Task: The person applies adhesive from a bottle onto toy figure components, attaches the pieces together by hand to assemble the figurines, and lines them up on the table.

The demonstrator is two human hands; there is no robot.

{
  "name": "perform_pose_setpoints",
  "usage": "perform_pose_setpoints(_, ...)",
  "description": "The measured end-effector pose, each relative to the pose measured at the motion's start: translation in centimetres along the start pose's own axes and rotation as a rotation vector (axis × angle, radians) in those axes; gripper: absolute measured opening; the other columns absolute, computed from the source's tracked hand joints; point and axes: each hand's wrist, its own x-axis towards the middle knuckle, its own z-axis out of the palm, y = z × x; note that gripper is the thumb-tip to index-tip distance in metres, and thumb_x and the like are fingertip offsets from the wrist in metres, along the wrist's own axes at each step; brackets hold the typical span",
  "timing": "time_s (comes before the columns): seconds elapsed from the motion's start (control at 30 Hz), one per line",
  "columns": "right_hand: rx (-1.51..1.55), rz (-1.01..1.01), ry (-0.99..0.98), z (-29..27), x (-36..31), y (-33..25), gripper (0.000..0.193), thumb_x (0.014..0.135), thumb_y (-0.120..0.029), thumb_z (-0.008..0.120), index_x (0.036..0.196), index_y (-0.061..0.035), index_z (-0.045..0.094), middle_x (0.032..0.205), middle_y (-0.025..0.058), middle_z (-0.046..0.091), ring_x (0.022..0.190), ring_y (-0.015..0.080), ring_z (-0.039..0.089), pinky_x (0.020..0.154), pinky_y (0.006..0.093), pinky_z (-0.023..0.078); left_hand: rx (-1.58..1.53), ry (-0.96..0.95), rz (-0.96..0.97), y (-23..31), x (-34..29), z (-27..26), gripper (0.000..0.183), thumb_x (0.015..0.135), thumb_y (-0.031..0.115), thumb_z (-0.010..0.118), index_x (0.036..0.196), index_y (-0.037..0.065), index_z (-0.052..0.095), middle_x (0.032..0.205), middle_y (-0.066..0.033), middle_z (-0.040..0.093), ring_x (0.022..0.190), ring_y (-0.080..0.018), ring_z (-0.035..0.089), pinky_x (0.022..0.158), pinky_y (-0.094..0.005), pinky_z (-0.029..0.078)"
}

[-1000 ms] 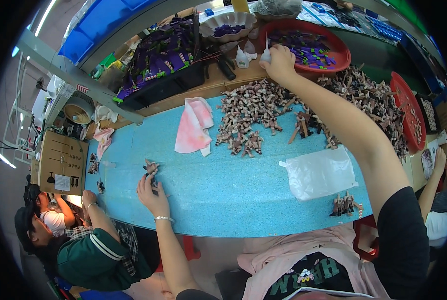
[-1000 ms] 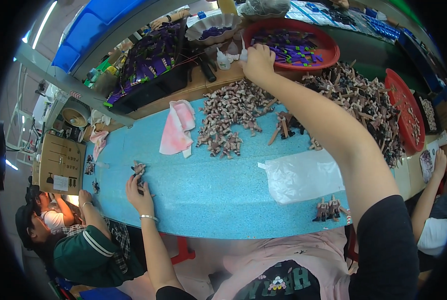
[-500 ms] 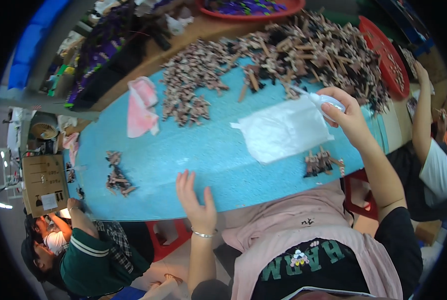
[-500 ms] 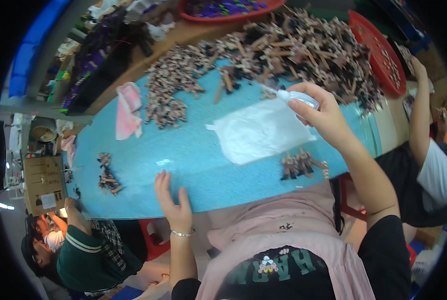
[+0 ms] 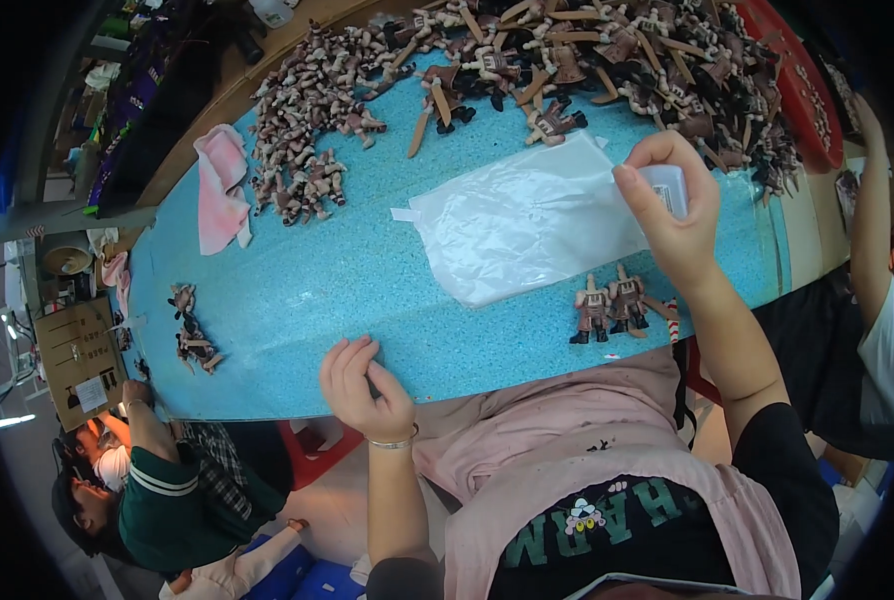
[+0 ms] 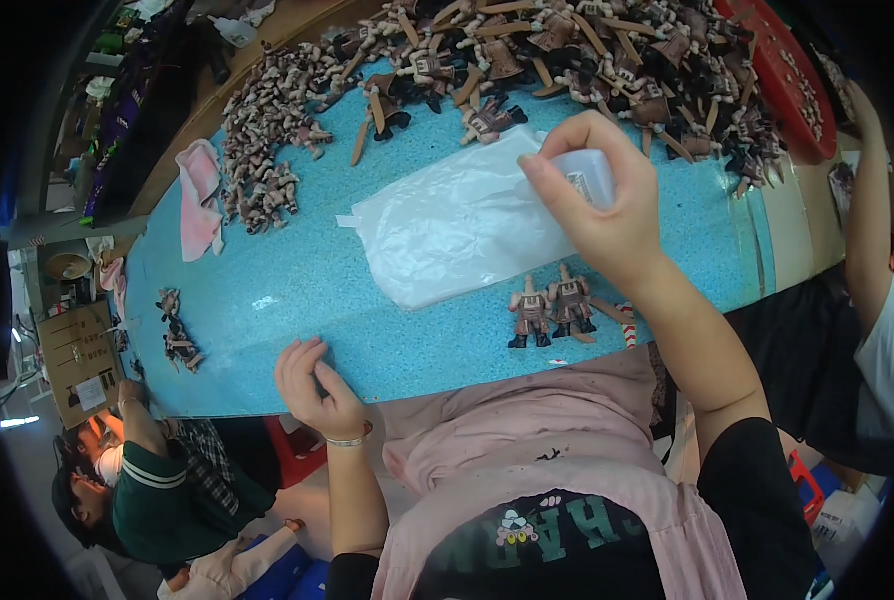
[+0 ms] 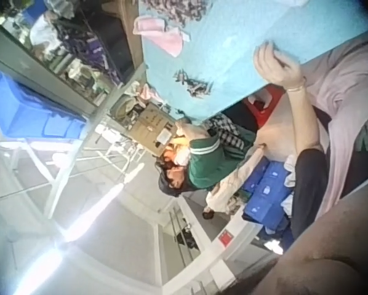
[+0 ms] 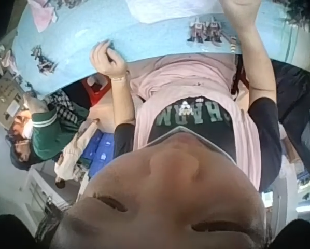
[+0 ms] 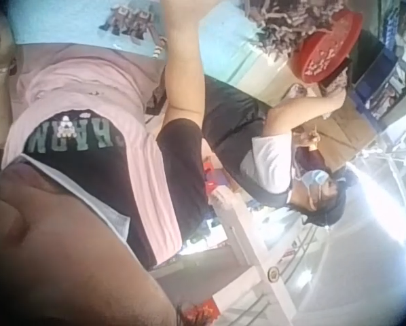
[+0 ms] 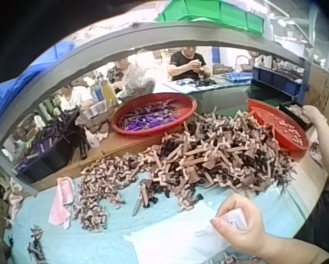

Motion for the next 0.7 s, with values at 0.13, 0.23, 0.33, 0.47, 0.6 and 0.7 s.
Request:
perform_pose_setpoints(0.13,-0.015,-0.085,-0.038,0.13,-0.36,0.44,0.01,0.084,-0.008,0.069,0.085,-0.0021,0.061,0.079,0.0025,0.061,0.07,0.009,0.055,0.064,0.0227,0.044,0.014,0.029,0.032,-0.22,-0.16,0.12,0.017,0.077,0.0,0.05,0.087,0.0,0.065,0.091,-0.0132,0.068,0.091,-0.0346,0.061,0.085,-0.0428,0.047)
perform_pose_setpoints(0.23,-0.004,-0.042,-0.074,0.29,-0.43,0.22,0.009,0.084,-0.007,0.068,0.085,-0.0016,0.061,0.081,0.0033,0.062,0.072,0.0088,0.056,0.065,0.0226,0.044,0.025,0.037,0.029,-0.1,-0.12,0.09,0.017,0.077,0.001,0.05,0.086,0.0,0.065,0.09,-0.0131,0.067,0.09,-0.0343,0.061,0.085,-0.0427,0.047)
perform_pose_setpoints(0.33,0.002,-0.041,-0.085,0.29,-0.49,0.26,0.009,0.084,-0.007,0.068,0.086,-0.0018,0.061,0.08,0.003,0.061,0.071,0.0086,0.056,0.064,0.0225,0.044,0.026,0.043,0.023,-0.01,0.02,0.22,0.017,0.077,0.001,0.05,0.086,0.0,0.064,0.09,-0.013,0.067,0.089,-0.0341,0.06,0.084,-0.0426,0.047)
perform_pose_setpoints(0.47,-0.019,-0.04,-0.086,0.33,-0.5,0.29,0.009,0.085,-0.008,0.068,0.086,-0.0018,0.061,0.08,0.0026,0.061,0.071,0.0082,0.055,0.064,0.0223,0.044,0.023,0.049,0.019,-0.08,-0.01,0.29,0.017,0.077,0.001,0.05,0.085,0.0,0.064,0.089,-0.013,0.067,0.089,-0.0342,0.061,0.084,-0.0422,0.047)
perform_pose_setpoints(0.6,-0.005,-0.013,-0.089,0.45,-0.48,0.35,0.01,0.086,-0.009,0.068,0.087,-0.0022,0.06,0.08,0.0022,0.061,0.07,0.0075,0.055,0.062,0.022,0.043,0.029,0.055,0.022,-0.15,-0.02,0.18,0.017,0.076,0.0,0.05,0.085,0.0,0.064,0.089,-0.0132,0.067,0.088,-0.0341,0.061,0.083,-0.0421,0.047)
perform_pose_setpoints(0.7,-0.005,-0.019,-0.081,0.37,-0.47,0.47,0.011,0.087,-0.01,0.067,0.088,-0.0025,0.06,0.08,0.0019,0.061,0.07,0.0072,0.055,0.061,0.0219,0.043,0.023,0.054,0.021,-0.13,0.0,0.29,0.017,0.076,0.0,0.05,0.084,0.0,0.064,0.088,-0.0134,0.067,0.087,-0.034,0.061,0.083,-0.0422,0.047)
